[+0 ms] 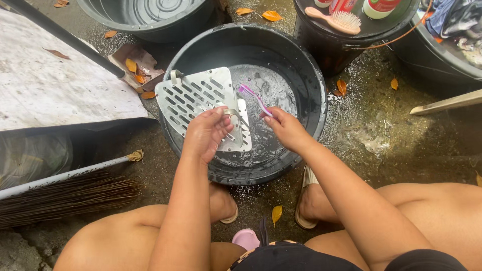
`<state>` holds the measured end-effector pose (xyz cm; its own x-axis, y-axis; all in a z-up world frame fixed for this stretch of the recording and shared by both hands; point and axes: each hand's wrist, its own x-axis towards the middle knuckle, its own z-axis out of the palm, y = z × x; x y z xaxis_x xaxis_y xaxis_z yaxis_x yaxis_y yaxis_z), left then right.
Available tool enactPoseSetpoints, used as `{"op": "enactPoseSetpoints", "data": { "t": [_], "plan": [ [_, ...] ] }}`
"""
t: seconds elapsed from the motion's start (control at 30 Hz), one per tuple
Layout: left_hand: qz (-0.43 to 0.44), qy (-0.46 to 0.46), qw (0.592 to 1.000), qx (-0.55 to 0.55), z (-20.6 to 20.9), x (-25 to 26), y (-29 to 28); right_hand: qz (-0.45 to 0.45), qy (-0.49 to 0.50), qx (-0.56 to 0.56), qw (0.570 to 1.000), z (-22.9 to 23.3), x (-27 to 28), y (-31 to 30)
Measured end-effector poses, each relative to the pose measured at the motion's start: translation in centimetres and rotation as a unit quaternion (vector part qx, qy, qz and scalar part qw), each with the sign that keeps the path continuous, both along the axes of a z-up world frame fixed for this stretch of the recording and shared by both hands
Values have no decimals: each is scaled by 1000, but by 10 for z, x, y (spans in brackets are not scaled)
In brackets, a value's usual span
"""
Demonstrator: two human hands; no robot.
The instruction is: The person washes a plastic dish rack by scrubbing it with a toothbrush in a basin of soapy water. They scrub the frame and individual tiers, rinse the rack using water from a bucket, and pour water over it to clean off the soap.
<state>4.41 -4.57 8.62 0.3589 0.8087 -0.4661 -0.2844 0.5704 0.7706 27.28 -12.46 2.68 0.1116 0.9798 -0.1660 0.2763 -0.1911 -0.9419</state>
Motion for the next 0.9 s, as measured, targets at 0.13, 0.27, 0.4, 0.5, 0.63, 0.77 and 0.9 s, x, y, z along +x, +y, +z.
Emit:
{"op": "enactPoseSetpoints", "data": {
  "t": [0.13, 0.27, 0.4, 0.5, 0.63, 0.77, 0.9],
  "plan": [
    [-3, -48, 998, -52, 5, 2, -5, -33, -150, -135, 979, 22, -2, 10],
    [8, -35, 999, -32, 0, 8, -6, -58, -328, 54, 941, 38, -15, 23],
    [21, -40, 999, 9, -9, 7, -8, -95, -409, 137, 897, 24, 1, 25],
    [17, -40, 999, 23, -9, 4, -3, -133, -370, 153, 907, 10, 5, 27],
    [14, -10, 1000, 19, -8, 7, -6, -79, -344, 180, 918, -12, -26, 34],
    [25, 38, 999, 23, -8, 3, 1, -144, -342, 166, 914, -23, -18, 29],
    [38, 24, 998, 51, -26, 4, -6, -88, -432, 230, 868, -20, -4, 44]
  ]
}}
